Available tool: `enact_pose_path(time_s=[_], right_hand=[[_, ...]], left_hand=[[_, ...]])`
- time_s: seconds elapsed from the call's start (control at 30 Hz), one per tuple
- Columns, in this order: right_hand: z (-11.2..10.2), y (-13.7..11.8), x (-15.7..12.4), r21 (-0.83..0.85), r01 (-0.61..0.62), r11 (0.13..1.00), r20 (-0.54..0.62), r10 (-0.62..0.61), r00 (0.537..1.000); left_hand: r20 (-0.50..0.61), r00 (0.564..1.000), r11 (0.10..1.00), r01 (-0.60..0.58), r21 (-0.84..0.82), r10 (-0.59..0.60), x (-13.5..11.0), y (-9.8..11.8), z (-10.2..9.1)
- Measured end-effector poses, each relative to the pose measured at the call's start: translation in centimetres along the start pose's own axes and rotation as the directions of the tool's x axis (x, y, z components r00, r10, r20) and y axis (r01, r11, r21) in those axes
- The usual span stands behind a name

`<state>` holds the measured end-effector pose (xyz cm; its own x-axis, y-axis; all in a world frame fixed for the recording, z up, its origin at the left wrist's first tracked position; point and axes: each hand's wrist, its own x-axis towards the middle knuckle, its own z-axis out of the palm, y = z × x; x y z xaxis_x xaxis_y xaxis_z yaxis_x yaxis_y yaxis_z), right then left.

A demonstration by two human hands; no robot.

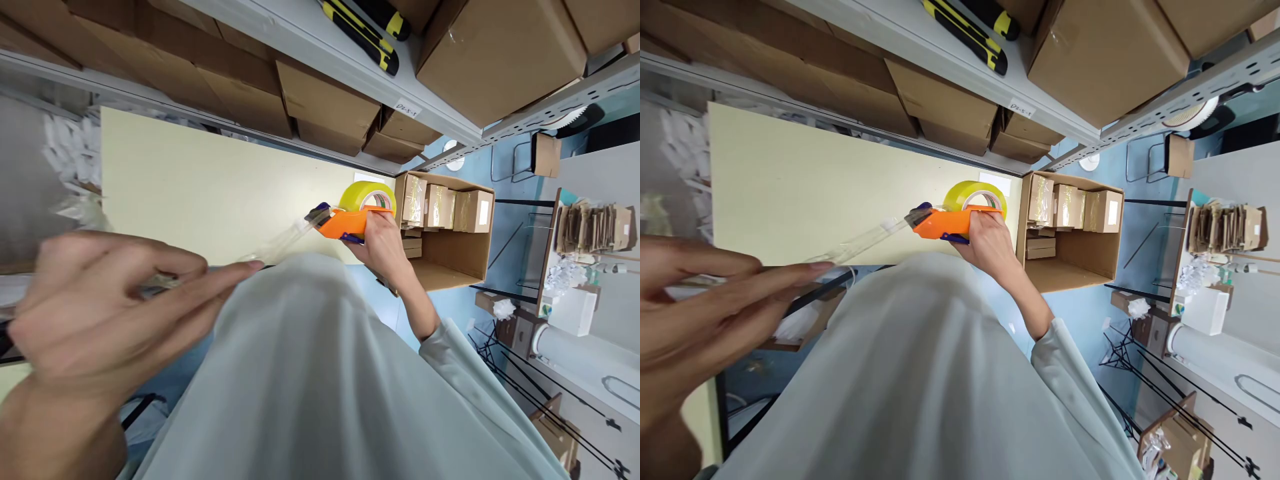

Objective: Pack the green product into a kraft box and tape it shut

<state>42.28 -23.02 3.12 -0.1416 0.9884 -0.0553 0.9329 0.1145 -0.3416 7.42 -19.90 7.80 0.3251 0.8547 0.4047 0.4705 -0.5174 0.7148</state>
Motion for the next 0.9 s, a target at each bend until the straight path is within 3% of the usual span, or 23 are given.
enact_pose_path(time_s=[0.07, 0.13, 0.27, 0.37, 0.43, 0.5, 0.57, 0.7, 0.9], right_hand=[[0.0, 0.2, 0.0, -0.019, 0.003, 1.0, 0.021, -0.002, 1.0], [0.2, 0.3, 0.0, -0.027, 0.0, 1.0, 0.036, 0.001, 0.999], [1.4, 0.2, -0.5, -0.025, -0.022, 0.999, 0.035, 0.023, 0.999], [2.3, 0.2, -0.9, -0.013, -0.036, 0.999, 0.012, 0.036, 0.999], [2.4, 0.3, -1.2, 0.004, -0.036, 0.999, -0.028, 0.036, 0.999], [2.1, 0.7, -1.5, 0.021, -0.034, 0.999, -0.069, 0.035, 0.997], [1.7, 1.0, -1.7, 0.038, -0.025, 0.999, -0.084, 0.028, 0.996], [1.6, 1.8, -2.1, 0.058, -0.063, 0.996, -0.025, 0.064, 0.998], [3.0, 4.1, -1.0, 0.04, -0.21, 0.977, 0.1, 0.205, 0.974]], left_hand=[[0.001, 0.975, 0.97, -0.222, 0.099, 0.223, 0.5, 1.1, 0.8], [0.039, 0.953, 0.95, -0.302, 0.083, 0.299, 1.0, 2.8, 1.6], [0.107, 0.978, 0.971, -0.16, -0.177, 0.18, 1.5, 6.8, 3.3], [0.128, 0.991, 0.942, 0.006, -0.337, 0.039, 0.9, 8.4, 3.8], [0.122, 0.991, 0.943, 0.095, -0.32, -0.059, 0.3, 8.0, 3.4], [0.074, 0.992, 0.971, 0.114, -0.21, -0.1, -0.2, 6.2, 2.8], [-0.003, 0.998, 0.996, 0.055, -0.072, -0.056, -0.3, 3.6, 2.2], [0.018, 0.998, 0.998, 0.062, 0.0, -0.062, 0.2, -0.3, 2.2], [0.137, 0.986, 0.99, 0.107, -0.09, -0.094, 0.7, -0.3, 5.4]])
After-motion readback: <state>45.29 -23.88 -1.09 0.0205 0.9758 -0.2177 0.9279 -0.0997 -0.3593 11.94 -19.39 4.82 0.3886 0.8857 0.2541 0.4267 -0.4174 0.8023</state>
